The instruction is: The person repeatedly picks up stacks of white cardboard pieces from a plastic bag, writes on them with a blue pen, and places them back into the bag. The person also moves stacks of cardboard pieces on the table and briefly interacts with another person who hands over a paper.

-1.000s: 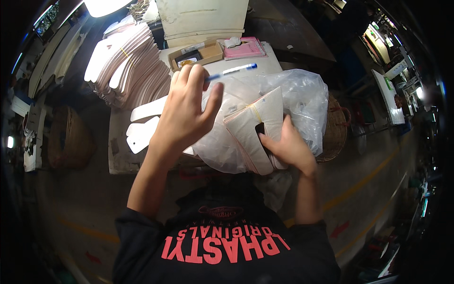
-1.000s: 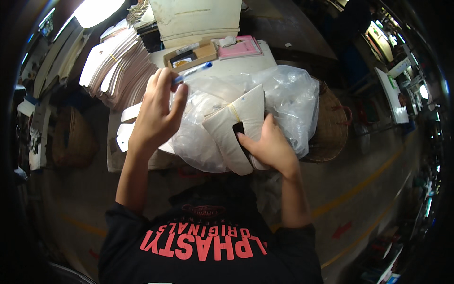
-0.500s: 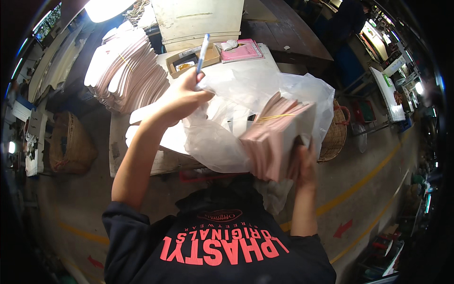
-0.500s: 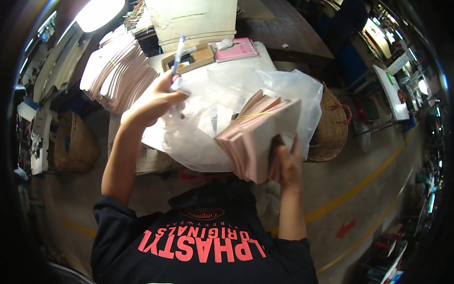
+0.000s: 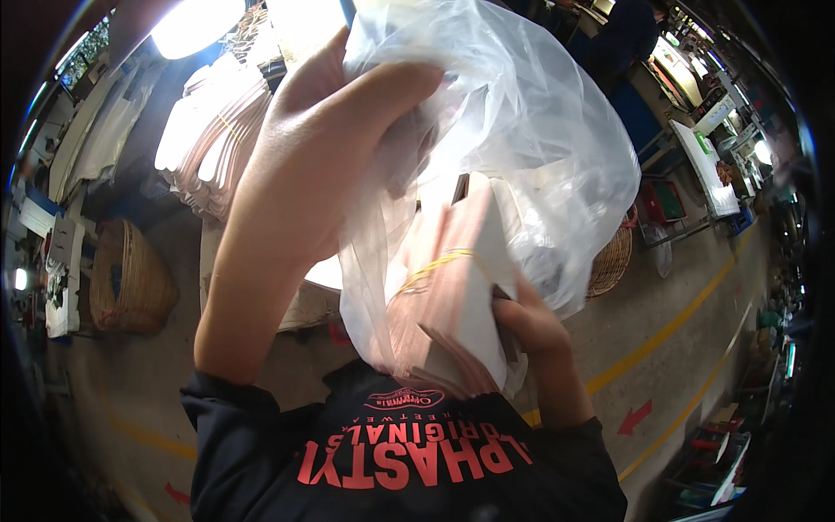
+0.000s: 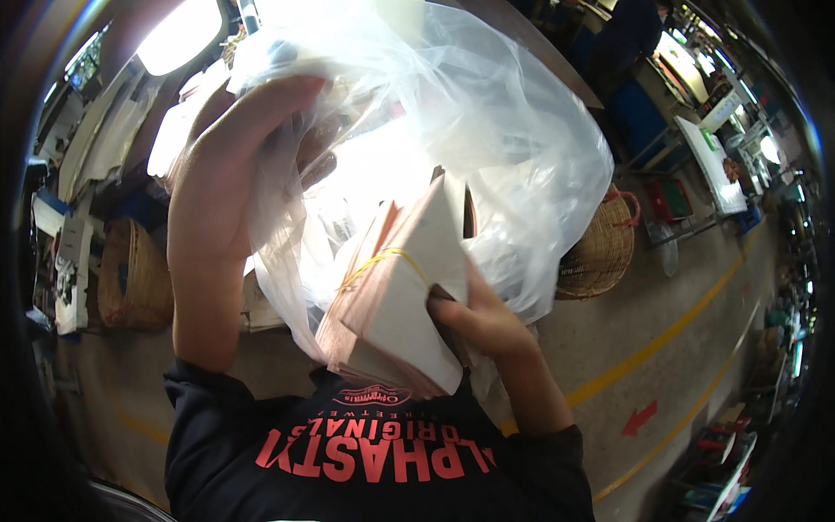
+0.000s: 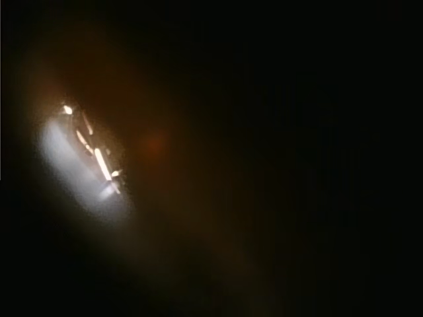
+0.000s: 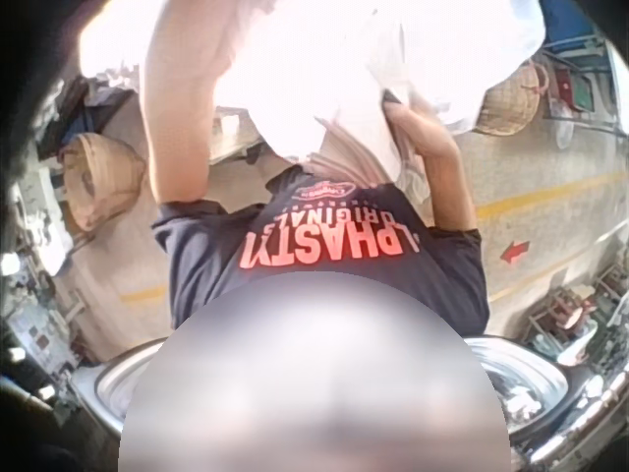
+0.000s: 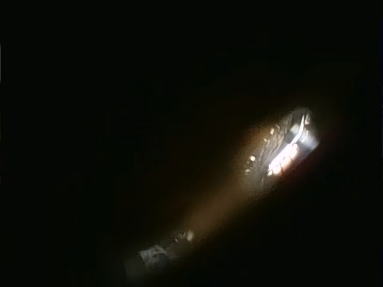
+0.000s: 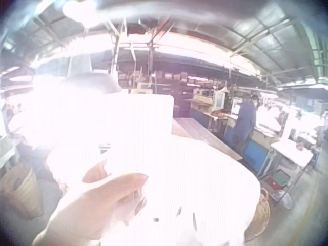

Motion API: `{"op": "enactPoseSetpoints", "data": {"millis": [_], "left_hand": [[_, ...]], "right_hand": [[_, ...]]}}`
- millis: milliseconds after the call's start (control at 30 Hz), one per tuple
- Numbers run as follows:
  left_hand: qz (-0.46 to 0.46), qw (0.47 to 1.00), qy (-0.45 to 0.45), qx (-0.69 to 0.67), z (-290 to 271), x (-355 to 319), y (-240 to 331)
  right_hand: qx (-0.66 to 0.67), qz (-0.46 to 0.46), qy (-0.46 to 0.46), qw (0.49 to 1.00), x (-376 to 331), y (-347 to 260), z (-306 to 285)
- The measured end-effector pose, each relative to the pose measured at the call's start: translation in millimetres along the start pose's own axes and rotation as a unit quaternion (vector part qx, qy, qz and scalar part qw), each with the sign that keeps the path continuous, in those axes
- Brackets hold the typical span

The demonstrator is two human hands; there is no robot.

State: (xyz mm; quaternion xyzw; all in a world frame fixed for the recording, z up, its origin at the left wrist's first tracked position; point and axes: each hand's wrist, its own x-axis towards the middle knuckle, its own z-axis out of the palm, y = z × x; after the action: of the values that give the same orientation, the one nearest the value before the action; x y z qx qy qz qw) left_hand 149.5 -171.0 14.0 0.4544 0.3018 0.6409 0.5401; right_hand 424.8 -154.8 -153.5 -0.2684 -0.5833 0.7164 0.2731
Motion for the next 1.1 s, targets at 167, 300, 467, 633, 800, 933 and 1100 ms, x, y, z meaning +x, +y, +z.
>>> {"op": "enactPoseSetpoints", "data": {"millis": [167,300,467,633,800,933,1100], "left_hand": [[-0.014,0.995,0.051,0.090,12.8,-11.2,2.2],[-0.017,0.993,-0.032,0.109,16.8,-7.0,10.0],[-0.011,0.979,0.077,0.189,35.5,10.7,9.1],[0.151,0.949,-0.008,0.278,32.1,38.0,22.2],[0.068,0.968,0.044,0.239,43.0,42.5,23.1],[0.004,0.997,0.029,0.073,46.4,58.0,29.7],[-0.015,0.992,0.074,0.099,34.9,72.0,28.4]], "right_hand": [[0.287,0.134,-0.043,0.948,34.2,18.3,-7.7],[-0.014,-0.052,0.034,0.998,48.9,22.2,-31.2],[0.439,-0.117,-0.112,0.884,81.6,-2.7,-36.0],[0.109,0.035,0.146,0.983,108.4,-1.2,-16.0],[0.039,-0.013,0.171,0.984,129.7,8.2,-0.1],[-0.002,-0.080,0.140,0.987,147.9,27.8,-10.0],[0.012,-0.011,0.201,0.980,149.6,46.4,-18.8]]}}
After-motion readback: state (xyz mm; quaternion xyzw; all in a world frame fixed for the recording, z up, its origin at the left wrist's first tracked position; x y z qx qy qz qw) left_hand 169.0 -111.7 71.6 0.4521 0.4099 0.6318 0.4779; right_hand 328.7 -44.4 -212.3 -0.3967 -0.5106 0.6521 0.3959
